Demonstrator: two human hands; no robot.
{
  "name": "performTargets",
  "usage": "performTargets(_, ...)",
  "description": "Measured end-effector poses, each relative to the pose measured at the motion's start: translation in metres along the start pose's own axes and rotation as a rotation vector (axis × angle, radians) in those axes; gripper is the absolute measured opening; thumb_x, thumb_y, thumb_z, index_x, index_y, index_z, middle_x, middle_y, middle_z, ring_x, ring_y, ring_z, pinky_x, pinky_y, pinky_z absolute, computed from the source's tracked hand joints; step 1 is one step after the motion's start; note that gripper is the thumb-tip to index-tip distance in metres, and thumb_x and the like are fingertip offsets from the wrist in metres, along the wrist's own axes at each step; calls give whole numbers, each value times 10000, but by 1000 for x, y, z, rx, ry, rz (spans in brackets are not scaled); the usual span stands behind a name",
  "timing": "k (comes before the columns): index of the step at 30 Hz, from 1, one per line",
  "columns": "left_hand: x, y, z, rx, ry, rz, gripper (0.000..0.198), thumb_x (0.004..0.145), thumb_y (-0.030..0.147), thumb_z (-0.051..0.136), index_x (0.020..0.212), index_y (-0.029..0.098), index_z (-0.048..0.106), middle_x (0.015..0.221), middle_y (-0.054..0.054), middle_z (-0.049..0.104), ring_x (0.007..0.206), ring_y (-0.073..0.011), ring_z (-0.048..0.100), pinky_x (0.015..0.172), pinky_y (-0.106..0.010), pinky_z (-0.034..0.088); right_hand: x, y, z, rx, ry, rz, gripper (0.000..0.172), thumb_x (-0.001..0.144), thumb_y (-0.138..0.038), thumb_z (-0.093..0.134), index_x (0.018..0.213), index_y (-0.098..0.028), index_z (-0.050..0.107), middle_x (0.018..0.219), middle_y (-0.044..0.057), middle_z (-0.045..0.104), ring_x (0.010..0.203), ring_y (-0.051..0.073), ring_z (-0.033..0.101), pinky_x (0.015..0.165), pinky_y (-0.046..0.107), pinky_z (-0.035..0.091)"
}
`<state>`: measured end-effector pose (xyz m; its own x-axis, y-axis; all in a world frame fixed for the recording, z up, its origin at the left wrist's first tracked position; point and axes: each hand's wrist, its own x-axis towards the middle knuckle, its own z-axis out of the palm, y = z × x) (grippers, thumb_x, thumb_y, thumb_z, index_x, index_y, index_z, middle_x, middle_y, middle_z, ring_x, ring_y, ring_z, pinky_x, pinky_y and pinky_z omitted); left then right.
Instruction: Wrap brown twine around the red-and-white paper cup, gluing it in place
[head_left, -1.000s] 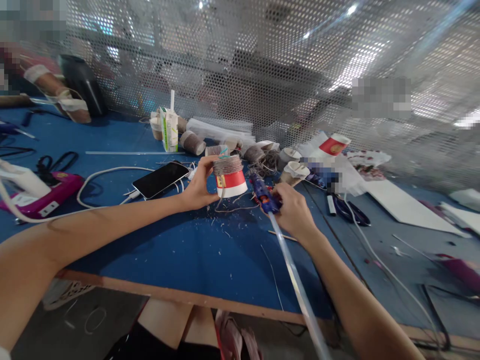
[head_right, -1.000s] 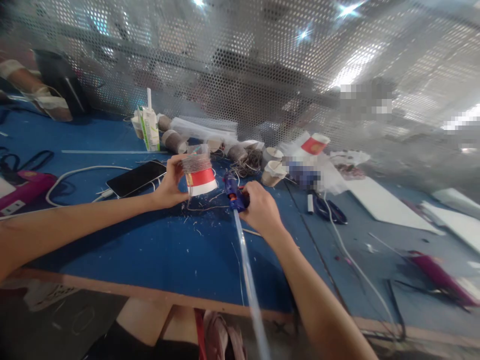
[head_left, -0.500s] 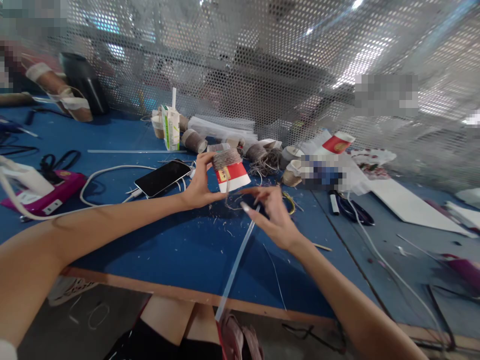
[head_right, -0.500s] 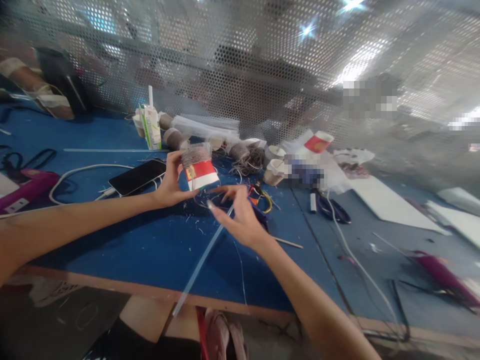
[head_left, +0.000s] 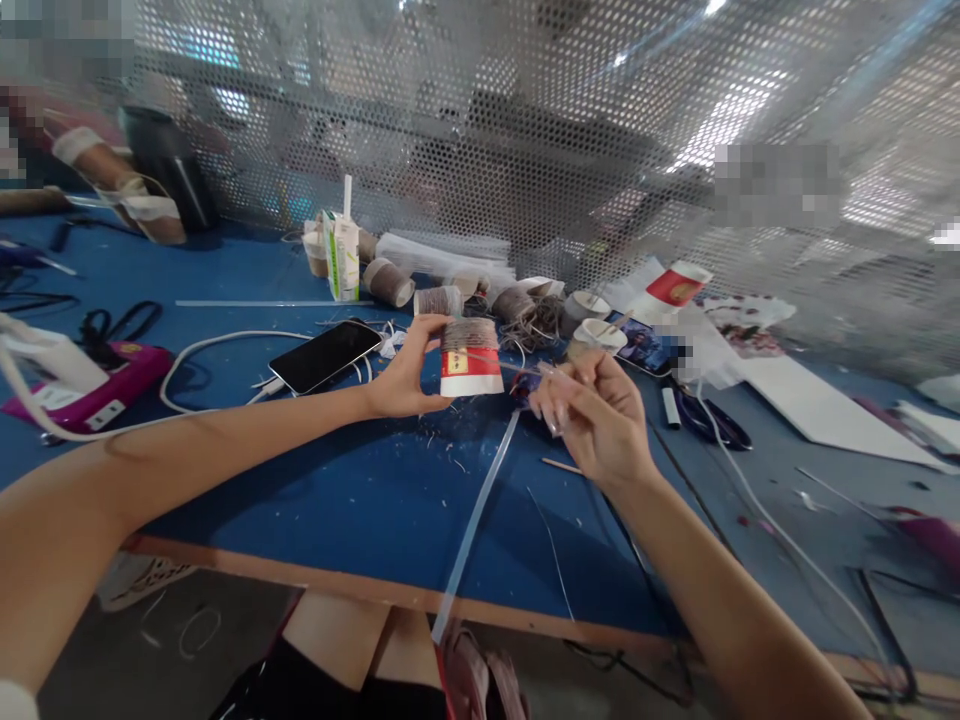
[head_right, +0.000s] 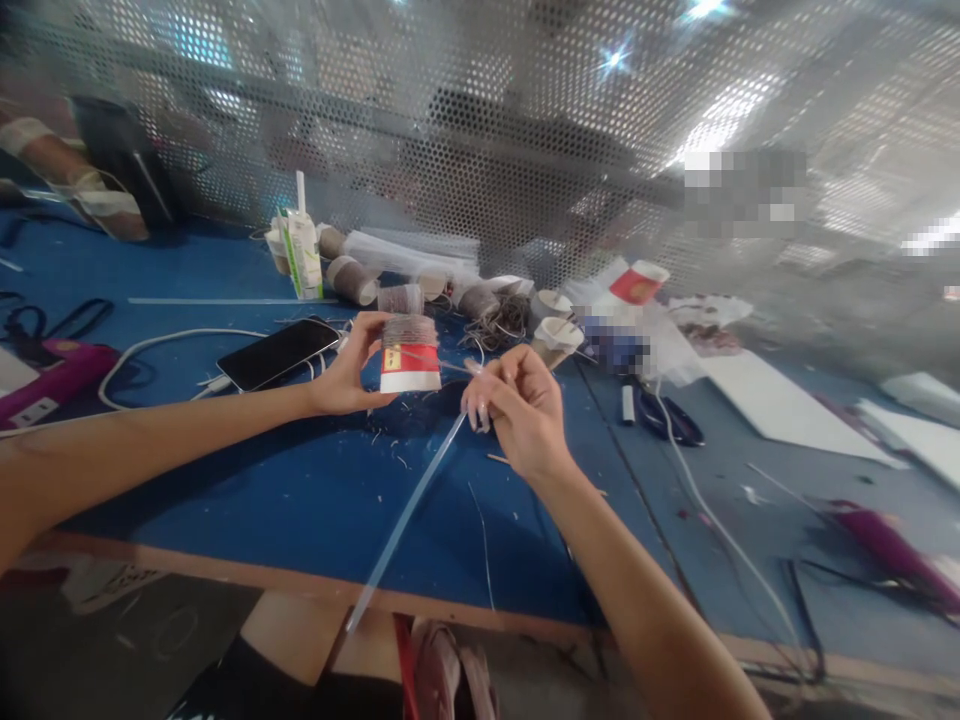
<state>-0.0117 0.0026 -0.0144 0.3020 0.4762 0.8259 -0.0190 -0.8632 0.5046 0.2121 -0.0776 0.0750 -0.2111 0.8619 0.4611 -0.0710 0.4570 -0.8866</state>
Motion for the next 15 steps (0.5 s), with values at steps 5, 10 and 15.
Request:
performTargets(5, 0, 5, -2, -198, -82, -66, 757, 783, 515, 723, 1368, 273, 308, 1308, -140, 515, 1238, -299, 578, 1025, -494, 535, 10, 13, -17, -35, 93, 143, 399, 771, -378, 738, 697, -249, 368, 479, -94, 470, 366, 97, 441, 388, 250, 392)
performTargets(10, -1, -2, -8, -251, -7, -110, 722, 790, 584, 696, 1350, 307, 335, 1274, -90, 567, 1123, -266, 626, 940, -448, 560, 7, 24, -30, -354, 120, 172, 467, 845, -656, 542, 644, -241, 466, 516, -1, 607, 435, 174, 590, 406, 307, 458)
performTargets(15, -2, -10, -7, -316, 68, -147, 753, 744, 578, 722, 1343, 309, 354, 1267, -69, 567, 1095, -259, 610, 943, -444, 534, -1, 22, -37, -852, 288, -149, 470, 952, -596, 395, 681, -235, 527, 600, 35, 656, 512, 168, 581, 516, 319, 440)
